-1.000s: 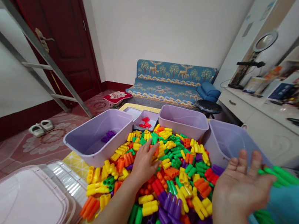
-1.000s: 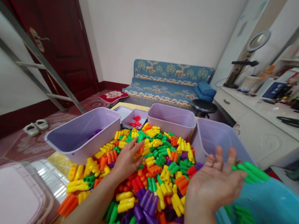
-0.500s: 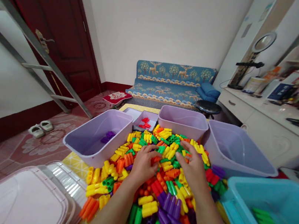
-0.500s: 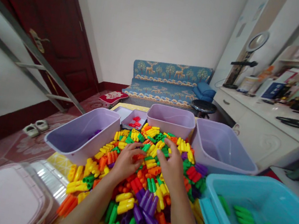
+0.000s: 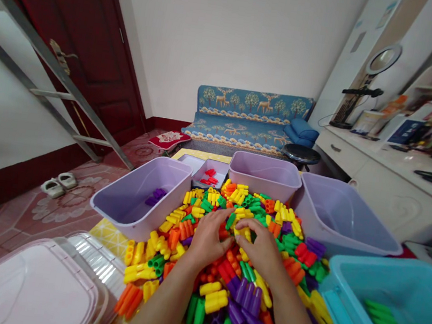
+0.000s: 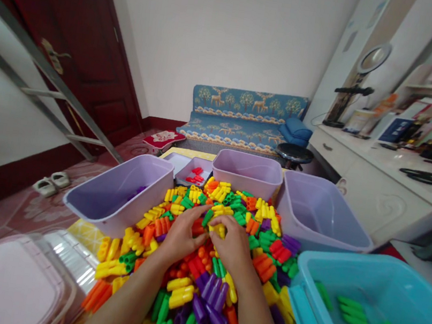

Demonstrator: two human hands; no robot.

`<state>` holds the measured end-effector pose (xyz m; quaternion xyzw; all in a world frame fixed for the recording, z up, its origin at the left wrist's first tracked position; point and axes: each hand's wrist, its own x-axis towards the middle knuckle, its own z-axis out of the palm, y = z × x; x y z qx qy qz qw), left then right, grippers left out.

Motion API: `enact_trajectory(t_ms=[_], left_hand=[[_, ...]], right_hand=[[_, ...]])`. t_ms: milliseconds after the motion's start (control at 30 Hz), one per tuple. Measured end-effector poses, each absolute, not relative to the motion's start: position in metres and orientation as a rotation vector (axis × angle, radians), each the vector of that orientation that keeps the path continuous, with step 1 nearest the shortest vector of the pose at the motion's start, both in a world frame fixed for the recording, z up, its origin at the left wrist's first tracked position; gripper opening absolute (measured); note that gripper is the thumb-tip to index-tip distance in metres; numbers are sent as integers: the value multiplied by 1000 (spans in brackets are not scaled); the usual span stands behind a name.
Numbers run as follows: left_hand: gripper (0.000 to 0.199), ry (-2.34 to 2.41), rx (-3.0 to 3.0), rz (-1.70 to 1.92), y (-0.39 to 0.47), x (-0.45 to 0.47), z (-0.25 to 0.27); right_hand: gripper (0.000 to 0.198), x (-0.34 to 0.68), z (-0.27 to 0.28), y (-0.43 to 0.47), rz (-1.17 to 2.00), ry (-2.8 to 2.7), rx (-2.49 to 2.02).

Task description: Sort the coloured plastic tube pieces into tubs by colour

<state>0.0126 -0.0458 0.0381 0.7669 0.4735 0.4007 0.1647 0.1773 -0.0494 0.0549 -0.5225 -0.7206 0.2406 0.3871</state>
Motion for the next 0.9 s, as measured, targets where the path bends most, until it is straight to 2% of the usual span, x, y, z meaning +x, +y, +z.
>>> enact_trajectory(t_ms=[67,133,200,367,467,600,767,900], left_hand=[[62,1332,2211,1107,-45,12,38],[54,1331,2202,1106,-44,12,38],[47,1341,2164,1137,-43,12,37],[31,1370,1964,1289,-40,11,31],[21,1372,1945,1283,-41,11,31],[22,1365,1958,1286,-41,10,33],[36,1359,1977,1415,-39,9,33],[24,1440,1965,1535,-44,9,40]], right_hand=[[20,176,53,-48,750,-1712,-1274],[35,177,50,-46,863,-1584,-1231],[41,180,49,-45,888,-1534,-1240],[29,189,56,-47,627,-1672,-1406],[35,191,62,-50,564,-1578,-1486],[45,189,65,-49,827,-1299,-1315],[49,190,65,-49,1013,-1182,-1315],[48,197,63,-47,958,-1276,-1349]])
